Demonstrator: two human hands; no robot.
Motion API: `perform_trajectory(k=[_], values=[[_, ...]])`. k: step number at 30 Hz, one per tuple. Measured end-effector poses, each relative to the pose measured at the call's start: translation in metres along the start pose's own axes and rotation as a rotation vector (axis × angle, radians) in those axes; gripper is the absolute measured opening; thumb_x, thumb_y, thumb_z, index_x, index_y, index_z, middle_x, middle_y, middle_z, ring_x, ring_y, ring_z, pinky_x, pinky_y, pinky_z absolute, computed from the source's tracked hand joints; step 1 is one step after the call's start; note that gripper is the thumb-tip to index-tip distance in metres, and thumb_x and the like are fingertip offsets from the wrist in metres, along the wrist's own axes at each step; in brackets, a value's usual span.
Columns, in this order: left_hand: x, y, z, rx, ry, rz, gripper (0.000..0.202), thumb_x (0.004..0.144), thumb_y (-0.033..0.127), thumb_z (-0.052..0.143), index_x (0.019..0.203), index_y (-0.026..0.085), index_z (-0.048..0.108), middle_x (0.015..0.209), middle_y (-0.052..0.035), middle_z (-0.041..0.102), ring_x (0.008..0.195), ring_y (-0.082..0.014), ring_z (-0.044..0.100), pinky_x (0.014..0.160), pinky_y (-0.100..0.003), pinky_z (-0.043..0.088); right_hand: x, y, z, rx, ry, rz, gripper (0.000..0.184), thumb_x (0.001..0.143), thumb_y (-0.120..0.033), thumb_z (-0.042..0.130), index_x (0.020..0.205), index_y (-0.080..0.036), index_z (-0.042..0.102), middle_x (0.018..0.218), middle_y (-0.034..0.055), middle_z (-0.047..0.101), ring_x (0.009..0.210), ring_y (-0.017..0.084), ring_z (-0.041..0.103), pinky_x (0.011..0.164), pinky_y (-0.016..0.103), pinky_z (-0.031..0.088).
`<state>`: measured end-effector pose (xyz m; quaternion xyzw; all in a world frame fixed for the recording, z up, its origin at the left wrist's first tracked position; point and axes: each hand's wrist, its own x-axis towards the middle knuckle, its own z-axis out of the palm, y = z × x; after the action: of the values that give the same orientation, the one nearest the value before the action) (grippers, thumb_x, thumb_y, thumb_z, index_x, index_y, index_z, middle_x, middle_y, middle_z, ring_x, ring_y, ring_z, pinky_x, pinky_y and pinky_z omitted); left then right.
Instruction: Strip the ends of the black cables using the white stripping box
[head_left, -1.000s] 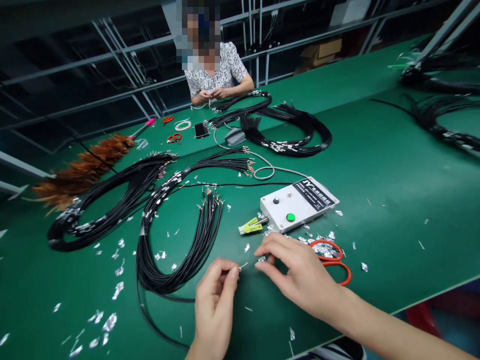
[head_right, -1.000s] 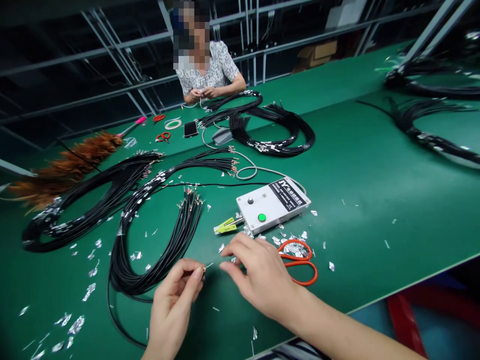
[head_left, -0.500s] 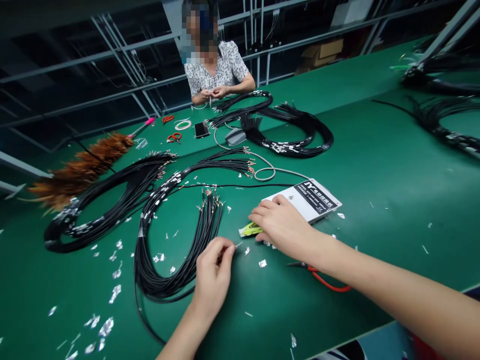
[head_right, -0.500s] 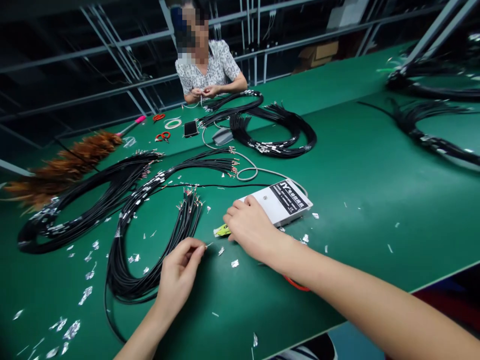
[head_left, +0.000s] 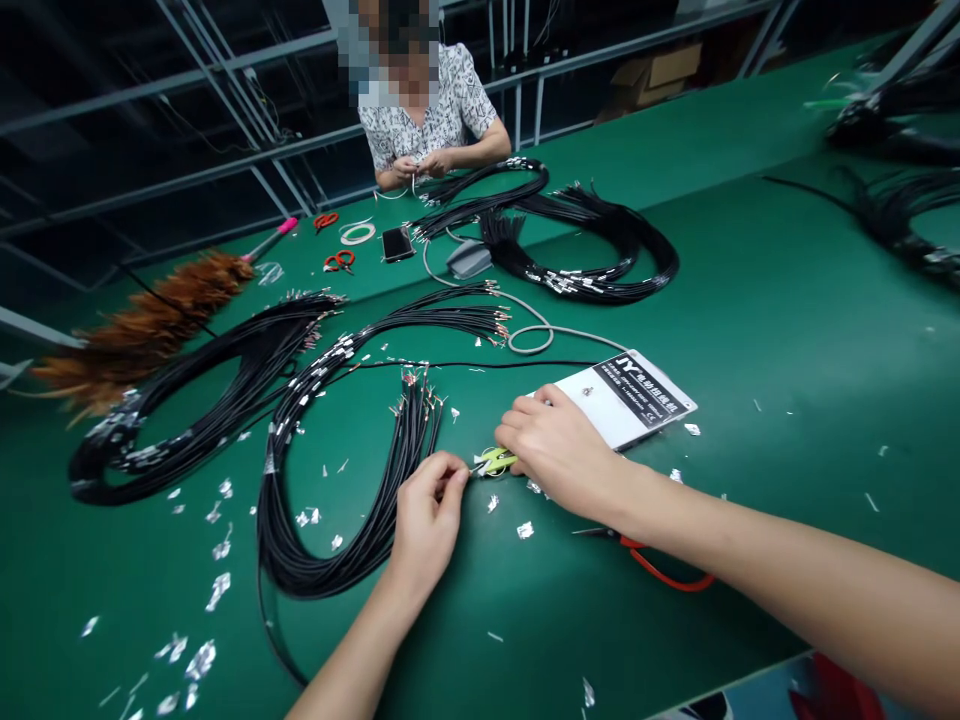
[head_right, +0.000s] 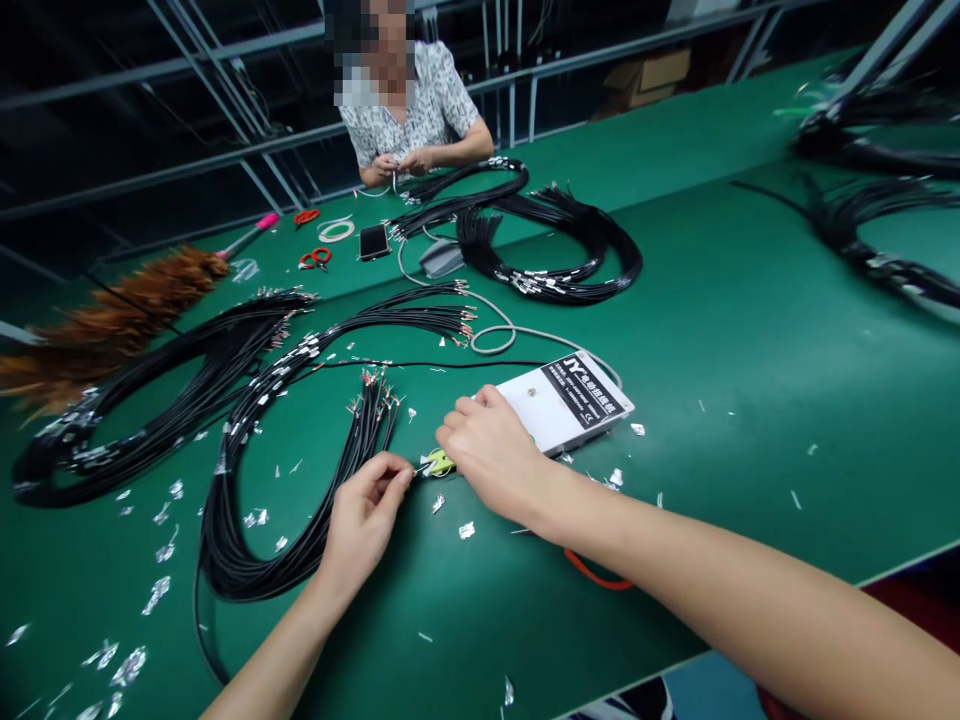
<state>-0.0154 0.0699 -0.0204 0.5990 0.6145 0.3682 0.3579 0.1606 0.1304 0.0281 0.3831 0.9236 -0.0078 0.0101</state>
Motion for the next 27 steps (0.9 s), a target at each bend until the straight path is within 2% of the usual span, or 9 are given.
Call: perform_trajectory(k=[6,13,23,27], values=[[0.0037,-0.0004,0.0025,0.026,-0.011,0.004,0.017,0.087,0.025,0.05,0.073,0.019,0.057,0.07,0.0004,0.056,0.065,-0.0153,0.05,0.059,-0.025,0.037,-0.0009,0.0008,0.0044,-0.002,0.064,-0.021,0.01,0.079,-0.005,0.064,0.079,-0.015,0.062,0.078,0.0036,0.067,0.082,0.021,0.054,0.068,0.034,0.019],[0.0055,0.0001,0.0042,0.053,-0.017,0.006,0.018,0.088,0.026,0.049,0.073,0.019,0.056,0.07,0.0002,0.055,0.064,-0.0155,0.051,0.058,-0.025,0.037,-0.0001,-0.0002,0.0021,0.008,0.036,-0.012,0.008,0.083,-0.008,0.062,0.083,-0.016,0.062,0.082,0.0039,0.067,0.087,0.022,0.054,0.07,0.035,0.019],[0.0046,-0.0007,0.0027,0.095,-0.017,0.037,0.018,0.088,0.026,0.048,0.074,0.02,0.057,0.072,-0.0004,0.057,0.067,-0.0162,0.052,0.062,-0.025,0.039,-0.002,-0.0038,0.0075,0.008,0.083,-0.005,0.008,0.083,-0.009,0.06,0.085,-0.017,0.062,0.083,0.0039,0.066,0.088,0.023,0.055,0.072,0.036,0.022],[0.005,-0.0015,0.0022,0.114,-0.02,0.045,0.018,0.088,0.026,0.048,0.073,0.02,0.056,0.07,0.0001,0.056,0.065,-0.0158,0.052,0.06,-0.025,0.039,-0.0082,-0.0009,0.0038,0.036,0.162,-0.015,0.009,0.081,-0.016,0.068,0.088,-0.017,0.062,0.092,0.0057,0.068,0.095,0.025,0.056,0.077,0.037,0.026]])
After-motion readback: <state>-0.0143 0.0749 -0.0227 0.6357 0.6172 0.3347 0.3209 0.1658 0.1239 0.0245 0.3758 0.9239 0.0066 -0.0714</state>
